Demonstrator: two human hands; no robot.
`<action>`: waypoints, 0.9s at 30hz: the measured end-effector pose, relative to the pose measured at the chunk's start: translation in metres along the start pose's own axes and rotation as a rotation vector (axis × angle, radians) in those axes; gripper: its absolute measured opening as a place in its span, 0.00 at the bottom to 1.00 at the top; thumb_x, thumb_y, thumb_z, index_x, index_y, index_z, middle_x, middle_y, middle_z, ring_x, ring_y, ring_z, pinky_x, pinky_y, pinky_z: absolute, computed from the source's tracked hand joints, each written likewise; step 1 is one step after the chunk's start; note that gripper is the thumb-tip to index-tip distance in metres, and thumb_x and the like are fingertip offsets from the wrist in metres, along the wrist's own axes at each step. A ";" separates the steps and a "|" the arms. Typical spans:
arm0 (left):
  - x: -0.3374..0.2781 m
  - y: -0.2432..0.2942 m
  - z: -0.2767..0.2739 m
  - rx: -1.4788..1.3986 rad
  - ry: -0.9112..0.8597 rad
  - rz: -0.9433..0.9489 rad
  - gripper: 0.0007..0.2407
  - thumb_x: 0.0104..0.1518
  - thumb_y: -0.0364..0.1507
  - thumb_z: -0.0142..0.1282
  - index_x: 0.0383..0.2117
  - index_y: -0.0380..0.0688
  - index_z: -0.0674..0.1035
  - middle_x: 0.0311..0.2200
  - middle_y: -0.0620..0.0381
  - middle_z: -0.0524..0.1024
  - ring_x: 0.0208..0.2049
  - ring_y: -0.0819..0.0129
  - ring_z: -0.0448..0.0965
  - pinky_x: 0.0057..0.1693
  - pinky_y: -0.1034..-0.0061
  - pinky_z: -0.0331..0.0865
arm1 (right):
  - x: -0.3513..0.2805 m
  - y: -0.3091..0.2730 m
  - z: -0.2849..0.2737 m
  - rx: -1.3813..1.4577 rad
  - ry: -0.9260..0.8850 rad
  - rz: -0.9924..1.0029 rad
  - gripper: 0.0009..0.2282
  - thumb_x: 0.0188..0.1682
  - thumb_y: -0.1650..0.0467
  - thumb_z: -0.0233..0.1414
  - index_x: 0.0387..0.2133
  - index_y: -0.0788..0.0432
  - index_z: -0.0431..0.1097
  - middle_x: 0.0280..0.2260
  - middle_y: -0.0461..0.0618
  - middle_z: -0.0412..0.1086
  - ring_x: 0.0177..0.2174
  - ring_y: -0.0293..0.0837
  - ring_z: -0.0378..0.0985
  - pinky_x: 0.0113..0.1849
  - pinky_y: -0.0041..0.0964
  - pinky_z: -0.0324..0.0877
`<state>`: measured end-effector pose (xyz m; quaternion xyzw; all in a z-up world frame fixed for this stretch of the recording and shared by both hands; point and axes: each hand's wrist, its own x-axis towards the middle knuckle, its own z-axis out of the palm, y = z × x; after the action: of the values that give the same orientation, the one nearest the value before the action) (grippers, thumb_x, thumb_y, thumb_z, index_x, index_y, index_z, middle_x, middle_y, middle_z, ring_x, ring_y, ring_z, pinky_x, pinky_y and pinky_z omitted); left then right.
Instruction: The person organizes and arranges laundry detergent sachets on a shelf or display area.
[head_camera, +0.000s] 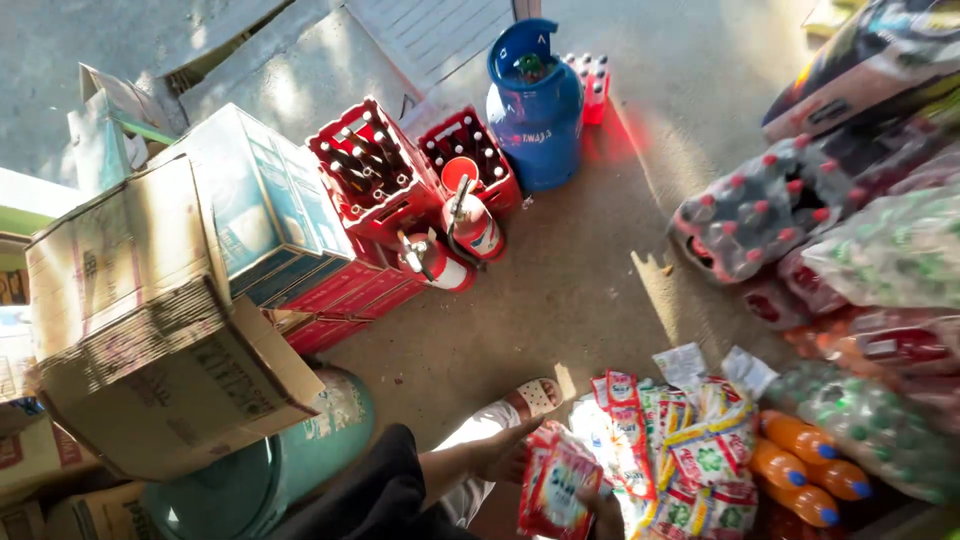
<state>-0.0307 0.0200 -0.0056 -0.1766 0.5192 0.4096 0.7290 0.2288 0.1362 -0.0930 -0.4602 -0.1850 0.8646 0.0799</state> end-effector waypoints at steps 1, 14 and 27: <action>-0.016 0.010 0.016 -0.110 -0.222 -0.099 0.37 0.56 0.64 0.52 0.56 0.41 0.78 0.55 0.48 0.78 0.52 0.60 0.80 0.55 0.65 0.72 | -0.013 0.005 -0.006 -0.081 -0.049 0.022 0.26 0.35 0.76 0.56 0.52 0.60 0.68 0.41 0.59 0.77 0.39 0.57 0.83 0.42 0.57 0.79; -0.184 0.105 0.179 0.105 -0.568 0.203 0.30 0.45 0.15 0.61 0.58 0.48 0.68 0.47 0.52 0.79 0.49 0.57 0.81 0.54 0.58 0.78 | -0.298 -0.104 0.182 -0.640 0.412 -0.239 0.27 0.35 0.70 0.68 0.50 0.63 0.70 0.46 0.52 0.76 0.48 0.46 0.76 0.51 0.39 0.71; -0.252 0.119 0.205 1.433 -0.870 0.568 0.23 0.48 0.30 0.69 0.52 0.39 0.76 0.45 0.52 0.83 0.47 0.66 0.83 0.55 0.69 0.74 | -0.312 -0.163 0.237 -0.081 0.748 -0.638 0.19 0.49 0.61 0.60 0.42 0.66 0.75 0.38 0.50 0.76 0.37 0.37 0.76 0.40 0.33 0.72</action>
<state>-0.0294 0.1277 0.3232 0.6298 0.3521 0.1823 0.6679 0.2036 0.1309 0.3308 -0.6623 -0.3086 0.5647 0.3838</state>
